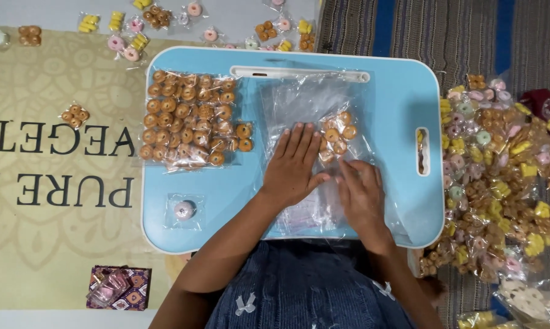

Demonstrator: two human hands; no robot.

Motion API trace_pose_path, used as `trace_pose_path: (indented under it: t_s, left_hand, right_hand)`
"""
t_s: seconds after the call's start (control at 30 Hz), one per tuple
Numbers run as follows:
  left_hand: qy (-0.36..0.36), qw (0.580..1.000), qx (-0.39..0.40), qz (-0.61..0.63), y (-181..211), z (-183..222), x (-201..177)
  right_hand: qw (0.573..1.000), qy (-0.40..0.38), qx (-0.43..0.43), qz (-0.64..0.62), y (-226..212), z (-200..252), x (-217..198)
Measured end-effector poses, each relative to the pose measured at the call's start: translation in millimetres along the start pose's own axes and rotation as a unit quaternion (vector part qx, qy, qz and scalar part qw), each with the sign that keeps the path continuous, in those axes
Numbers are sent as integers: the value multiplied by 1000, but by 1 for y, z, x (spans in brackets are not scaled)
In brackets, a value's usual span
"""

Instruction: Packing small brown donut-shaped items into clear plastic bags.

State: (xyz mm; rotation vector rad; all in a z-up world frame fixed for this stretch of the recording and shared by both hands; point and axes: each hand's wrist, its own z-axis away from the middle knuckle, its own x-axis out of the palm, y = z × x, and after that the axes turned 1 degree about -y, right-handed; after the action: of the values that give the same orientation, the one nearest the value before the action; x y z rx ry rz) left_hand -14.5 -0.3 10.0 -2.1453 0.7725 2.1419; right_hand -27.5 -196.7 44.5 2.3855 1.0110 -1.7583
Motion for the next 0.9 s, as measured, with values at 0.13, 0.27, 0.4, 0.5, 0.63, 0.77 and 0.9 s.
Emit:
trace_pose_path:
  t_s: [0.13,0.27,0.4,0.5,0.63,0.77,0.9]
  left_hand:
    - [6,1000,5,3,0,0,4]
    - [28,1000,6,3,1,2,5]
    - [46,999,6,9,-2,0,10]
    - [50,999,7,10,0,2,11]
    - [32,999,7,-10,1,1,2]
    - [16,1000,0,-10,1,1,0]
    - [-4,1000,-3,-15,1,1,-2]
  right_hand:
    - [993,-5,-105,52,-2,8,-1]
    - [983,-170,-46,59,6,13,4]
    - [981,-176,-23,73,10,4,16]
    - [983,-173,-6,65,8,3,16]
    - [971,-228,49,59,12,4,22]
    - [961,-260,63,65,9,1,18]
    - [953,-284,85,64,6,-2,14]
